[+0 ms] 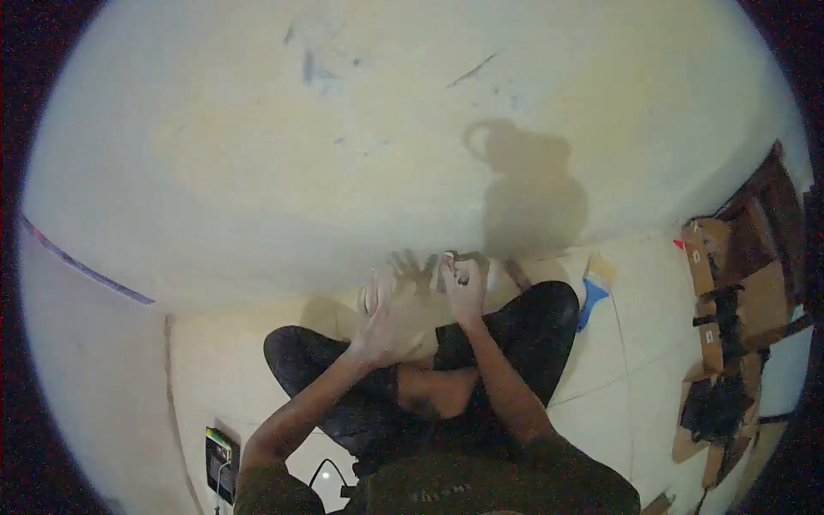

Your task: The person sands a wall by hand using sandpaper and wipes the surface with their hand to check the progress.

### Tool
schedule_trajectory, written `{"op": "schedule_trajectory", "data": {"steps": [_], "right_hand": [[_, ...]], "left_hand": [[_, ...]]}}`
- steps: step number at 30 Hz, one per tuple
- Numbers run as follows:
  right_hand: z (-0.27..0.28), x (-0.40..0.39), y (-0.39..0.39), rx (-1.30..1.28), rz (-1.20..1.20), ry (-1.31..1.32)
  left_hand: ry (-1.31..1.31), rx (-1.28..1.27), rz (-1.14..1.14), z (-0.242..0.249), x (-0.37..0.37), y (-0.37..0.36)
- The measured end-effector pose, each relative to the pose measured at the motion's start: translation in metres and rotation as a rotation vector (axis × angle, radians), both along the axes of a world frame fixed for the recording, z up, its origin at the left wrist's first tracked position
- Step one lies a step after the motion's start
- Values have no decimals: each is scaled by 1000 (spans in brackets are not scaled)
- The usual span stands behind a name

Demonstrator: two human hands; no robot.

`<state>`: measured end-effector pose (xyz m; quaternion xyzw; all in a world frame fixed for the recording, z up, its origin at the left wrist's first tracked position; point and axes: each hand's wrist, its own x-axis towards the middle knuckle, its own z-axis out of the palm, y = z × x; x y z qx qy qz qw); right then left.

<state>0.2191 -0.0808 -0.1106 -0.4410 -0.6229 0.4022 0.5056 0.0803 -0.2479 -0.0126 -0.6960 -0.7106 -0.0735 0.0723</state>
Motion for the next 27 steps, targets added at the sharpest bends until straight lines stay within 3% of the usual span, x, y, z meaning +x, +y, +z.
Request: {"op": "schedule_trajectory", "data": {"steps": [3, 4, 6, 8, 11, 13, 16, 18, 19, 21, 24, 26, 27], "right_hand": [[-15, -1, 6, -164, 43, 28], [-16, -2, 3, -160, 41, 29], [-11, 0, 5, -144, 34, 34], [1, 4, 5, -224, 52, 56], [12, 4, 0, -251, 59, 109], [13, 9, 0, -232, 78, 106], [6, 9, 4, -241, 126, 66], [-19, 4, 8, -338, 142, 54], [-20, 7, 7, -306, 139, 52], [-22, 8, 7, -241, 131, 61], [-30, 7, 10, -224, 103, 62], [-16, 10, 13, -190, 93, 23], [-7, 11, 10, -172, 89, -4]], "left_hand": [[306, 375, -136, 48, -53, 24], [186, 547, -48, 89, -67, 30], [196, 791, 220, 186, -69, 48], [177, 957, 379, 232, -87, 65], [112, 1089, 396, 249, -113, 107], [163, 1171, 428, 234, -84, 151], [143, 1142, 289, 210, 4, 202], [-24, 973, 58, 192, 64, 215], [181, 765, -145, 163, 75, 227], [342, 512, -464, 143, 75, 225], [218, 390, -826, 145, 66, 203], [192, 441, -814, 170, 43, 182], [209, 538, -682, 201, 18, 162]]}}
